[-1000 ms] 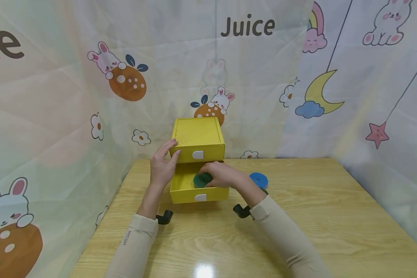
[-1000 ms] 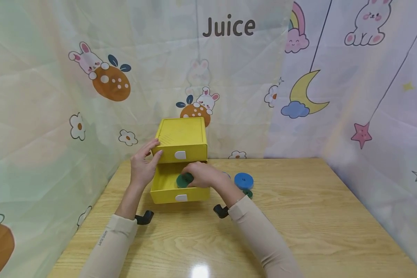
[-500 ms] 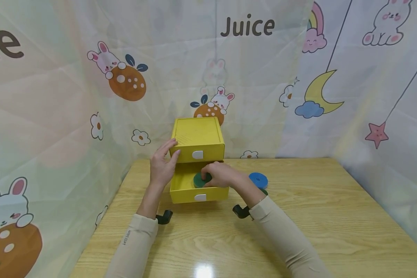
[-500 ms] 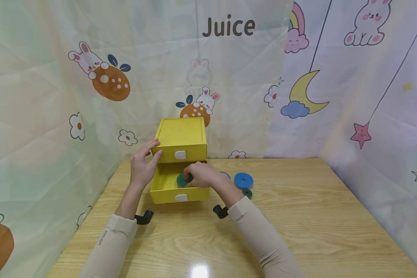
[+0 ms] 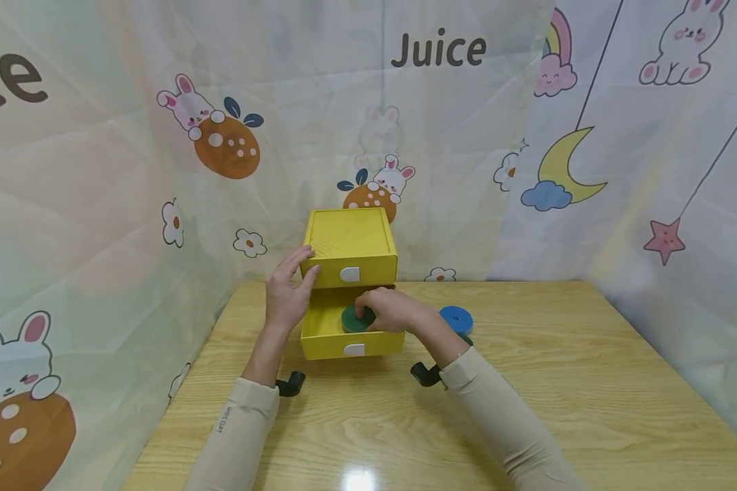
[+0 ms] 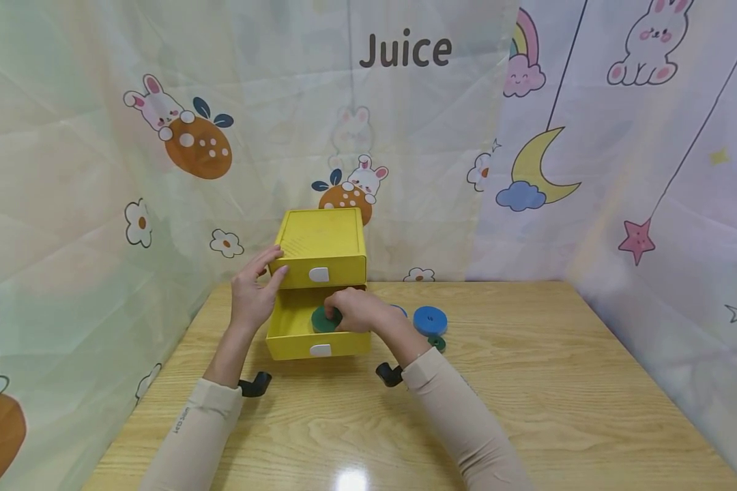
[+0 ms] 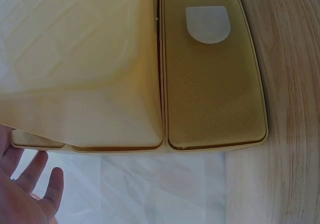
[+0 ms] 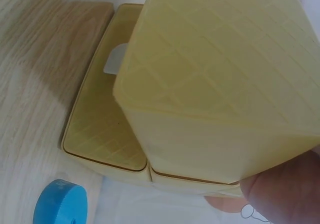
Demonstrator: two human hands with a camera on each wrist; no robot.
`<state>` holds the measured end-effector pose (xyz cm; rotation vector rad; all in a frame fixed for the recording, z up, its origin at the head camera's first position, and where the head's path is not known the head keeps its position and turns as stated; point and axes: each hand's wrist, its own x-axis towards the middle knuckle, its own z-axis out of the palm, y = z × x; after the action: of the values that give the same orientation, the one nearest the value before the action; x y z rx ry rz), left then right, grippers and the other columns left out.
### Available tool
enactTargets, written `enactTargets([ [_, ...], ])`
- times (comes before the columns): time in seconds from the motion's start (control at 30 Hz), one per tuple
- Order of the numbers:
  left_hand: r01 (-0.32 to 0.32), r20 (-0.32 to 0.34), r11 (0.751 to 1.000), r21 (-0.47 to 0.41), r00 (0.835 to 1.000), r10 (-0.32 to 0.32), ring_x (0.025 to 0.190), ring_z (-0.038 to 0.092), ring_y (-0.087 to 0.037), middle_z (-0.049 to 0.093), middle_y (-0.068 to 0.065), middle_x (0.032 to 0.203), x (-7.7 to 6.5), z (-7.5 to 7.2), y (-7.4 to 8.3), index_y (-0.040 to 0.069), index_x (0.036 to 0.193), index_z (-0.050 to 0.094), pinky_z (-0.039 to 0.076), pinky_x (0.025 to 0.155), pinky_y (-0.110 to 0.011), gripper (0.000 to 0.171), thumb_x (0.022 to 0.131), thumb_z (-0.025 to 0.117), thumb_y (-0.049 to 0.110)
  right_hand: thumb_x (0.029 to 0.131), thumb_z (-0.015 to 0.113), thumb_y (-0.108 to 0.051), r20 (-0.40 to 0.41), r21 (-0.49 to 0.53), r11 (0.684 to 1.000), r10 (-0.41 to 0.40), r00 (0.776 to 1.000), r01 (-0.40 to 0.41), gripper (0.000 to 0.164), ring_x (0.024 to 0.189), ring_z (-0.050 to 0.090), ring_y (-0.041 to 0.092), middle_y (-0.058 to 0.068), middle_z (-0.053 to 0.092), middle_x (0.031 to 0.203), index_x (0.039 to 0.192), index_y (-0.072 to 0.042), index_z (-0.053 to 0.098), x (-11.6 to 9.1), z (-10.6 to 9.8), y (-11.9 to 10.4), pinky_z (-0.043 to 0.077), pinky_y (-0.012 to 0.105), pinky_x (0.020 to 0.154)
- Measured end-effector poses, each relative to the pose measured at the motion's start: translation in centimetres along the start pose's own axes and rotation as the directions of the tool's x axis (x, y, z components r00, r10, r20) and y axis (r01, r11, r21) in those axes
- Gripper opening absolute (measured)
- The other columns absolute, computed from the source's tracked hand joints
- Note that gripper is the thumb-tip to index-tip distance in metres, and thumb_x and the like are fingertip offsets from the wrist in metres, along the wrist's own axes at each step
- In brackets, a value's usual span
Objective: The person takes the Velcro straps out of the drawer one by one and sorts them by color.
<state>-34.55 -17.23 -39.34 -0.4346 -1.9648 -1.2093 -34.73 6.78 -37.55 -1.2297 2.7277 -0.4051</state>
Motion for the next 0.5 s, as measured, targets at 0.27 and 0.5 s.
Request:
enactTargets([
  [0.27, -0.008, -0.007, 1.000, 0.016, 1.000, 0.008, 0.134, 0.062, -0.028, 0.069, -0.009, 0.138, 0.00, 0.05, 0.03, 0.006, 0.126, 0.074, 0.051, 0.109, -0.052, 0.030, 0.096, 0.076, 0.011, 0.088, 0.084, -0.012, -0.028, -0.029, 0.999, -0.036, 0.999, 0.035, 0.018, 0.099, 0.065, 0.018, 0.001, 0.072, 0.108, 0.103, -0.012, 0.073, -0.09, 0.23, 0.16, 0.056, 0.032, 0.088],
  [0.5, 0.000, 0.000, 1.000, 0.015, 1.000, 0.000, 0.135, 0.062, -0.026, 0.069, -0.007, 0.139, -0.04, -0.01, 0.15, 0.006, 0.126, 0.074, 0.052, 0.109, -0.049, 0.030, 0.097, 0.075, 0.010, 0.088, 0.084, -0.012, -0.045, -0.036, 0.998, -0.048, 0.998, 0.047, 0.019, 0.104, 0.066, 0.020, 0.003, 0.072, 0.112, 0.104, -0.012, 0.074, -0.24, 0.24, 0.20, 0.056, 0.032, 0.091],
])
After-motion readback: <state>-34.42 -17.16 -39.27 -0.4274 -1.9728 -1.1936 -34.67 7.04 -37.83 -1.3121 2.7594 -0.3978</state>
